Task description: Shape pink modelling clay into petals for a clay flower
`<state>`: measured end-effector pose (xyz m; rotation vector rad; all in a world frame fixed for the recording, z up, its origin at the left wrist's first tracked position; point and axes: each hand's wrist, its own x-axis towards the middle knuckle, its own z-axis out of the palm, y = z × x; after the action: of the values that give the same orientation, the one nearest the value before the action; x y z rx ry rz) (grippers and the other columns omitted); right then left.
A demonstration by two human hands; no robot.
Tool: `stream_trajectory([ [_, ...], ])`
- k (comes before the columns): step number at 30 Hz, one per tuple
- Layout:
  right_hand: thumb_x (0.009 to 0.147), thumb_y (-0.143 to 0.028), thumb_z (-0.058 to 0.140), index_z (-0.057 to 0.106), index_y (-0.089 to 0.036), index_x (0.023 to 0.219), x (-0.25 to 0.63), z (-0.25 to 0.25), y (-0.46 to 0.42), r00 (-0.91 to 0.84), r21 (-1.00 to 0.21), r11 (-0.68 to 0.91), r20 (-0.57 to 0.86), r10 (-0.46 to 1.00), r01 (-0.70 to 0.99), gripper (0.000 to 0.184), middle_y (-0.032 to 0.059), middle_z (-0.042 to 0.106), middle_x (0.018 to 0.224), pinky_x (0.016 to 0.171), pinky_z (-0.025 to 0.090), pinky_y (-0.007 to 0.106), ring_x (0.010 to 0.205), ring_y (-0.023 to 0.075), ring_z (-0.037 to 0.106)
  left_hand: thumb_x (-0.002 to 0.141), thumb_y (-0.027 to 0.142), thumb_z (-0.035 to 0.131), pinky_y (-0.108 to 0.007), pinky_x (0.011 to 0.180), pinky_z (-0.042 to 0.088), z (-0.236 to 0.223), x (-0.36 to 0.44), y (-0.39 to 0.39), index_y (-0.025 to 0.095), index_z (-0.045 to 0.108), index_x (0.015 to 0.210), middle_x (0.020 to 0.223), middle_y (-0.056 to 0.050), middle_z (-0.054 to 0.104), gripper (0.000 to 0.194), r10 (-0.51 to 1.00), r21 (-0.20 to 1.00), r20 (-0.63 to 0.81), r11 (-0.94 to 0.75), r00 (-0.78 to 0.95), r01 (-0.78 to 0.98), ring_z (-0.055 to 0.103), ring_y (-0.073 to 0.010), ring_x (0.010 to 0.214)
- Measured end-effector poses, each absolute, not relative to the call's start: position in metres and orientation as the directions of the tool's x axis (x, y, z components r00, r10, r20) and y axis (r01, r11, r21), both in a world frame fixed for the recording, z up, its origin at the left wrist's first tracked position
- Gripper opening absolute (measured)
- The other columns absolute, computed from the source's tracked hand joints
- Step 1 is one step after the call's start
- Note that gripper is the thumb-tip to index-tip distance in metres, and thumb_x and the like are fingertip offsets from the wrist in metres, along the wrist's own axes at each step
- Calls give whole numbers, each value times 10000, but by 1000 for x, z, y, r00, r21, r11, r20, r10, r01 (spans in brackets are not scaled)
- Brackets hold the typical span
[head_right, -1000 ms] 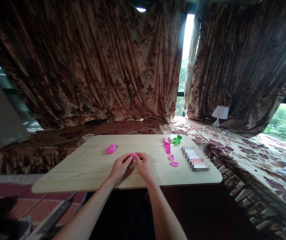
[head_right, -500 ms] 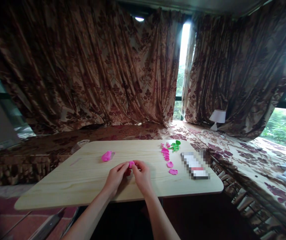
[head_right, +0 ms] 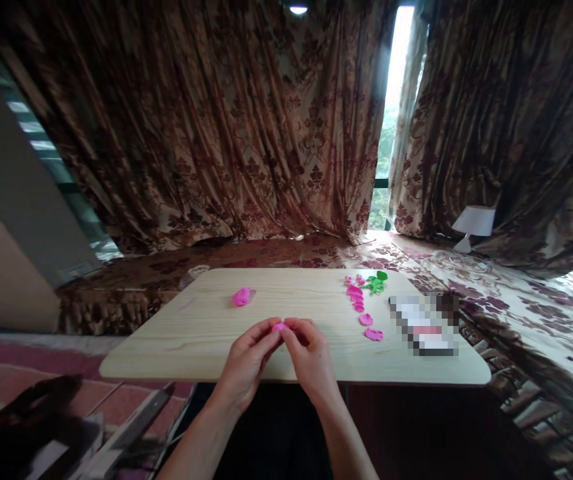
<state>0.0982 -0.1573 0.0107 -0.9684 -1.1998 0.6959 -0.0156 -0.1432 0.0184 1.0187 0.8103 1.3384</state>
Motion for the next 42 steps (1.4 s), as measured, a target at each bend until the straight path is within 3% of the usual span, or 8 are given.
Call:
stream_trajectory([
  [4,769,-328,624,689,-196,864,99,14,-162,231,-897,441,437,869,39,175,55,679,824,741,523,344,793,206,635,650,279,719,-340,874,477,23,-21,-153,155,673,913,919,-66,700,294,988,913,82,-22,128,-408,636,-191,880],
  [11,797,-324,594,660,-212,1000,96,24,-175,191,-879,466,476,858,97,242,65,651,957,735,529,321,862,198,621,644,255,729,-366,890,474,31,-26,-164,151,655,940,880,-65,705,322,993,884,55,0,104,-468,647,-199,870],
  [16,812,-291,586,666,-213,922,94,27,-182,150,-866,491,500,853,96,157,54,649,886,746,526,326,828,189,623,684,270,697,-344,876,475,28,-27,-167,155,673,898,894,-64,709,244,987,909,120,-65,109,-412,641,-202,882],
  [24,832,-262,565,662,-191,905,93,34,-189,147,-851,512,524,839,116,141,47,633,860,732,506,312,804,178,604,755,322,625,-298,828,470,39,-34,-179,167,677,988,950,-67,688,285,970,971,192,-165,151,-173,604,-189,895],
  [28,847,-294,549,620,-185,1025,94,37,-193,164,-894,441,449,878,81,221,51,628,912,731,497,306,826,175,595,752,316,631,-277,774,474,44,-32,-184,150,678,949,837,-55,683,262,973,969,193,-170,122,-181,596,-157,786],
  [31,851,-295,547,616,-181,976,92,36,-195,132,-894,445,448,884,56,184,43,612,891,729,494,308,820,173,589,764,311,619,-301,800,473,42,-29,-186,148,670,942,857,-58,676,246,974,957,193,-161,114,-242,602,-169,813],
  [37,860,-246,535,620,-185,907,94,40,-199,74,-850,510,522,850,136,115,20,585,833,708,475,284,790,155,580,789,303,594,-303,856,455,45,-31,-189,169,664,948,945,-57,683,219,963,964,231,-207,141,-168,606,-192,919],
  [42,858,-223,533,636,-191,922,95,40,-199,76,-819,528,554,829,225,125,14,591,798,685,459,273,752,145,569,773,295,610,-259,769,473,48,-34,-189,169,680,894,849,-42,695,188,951,955,297,-294,90,-43,628,-172,817],
])
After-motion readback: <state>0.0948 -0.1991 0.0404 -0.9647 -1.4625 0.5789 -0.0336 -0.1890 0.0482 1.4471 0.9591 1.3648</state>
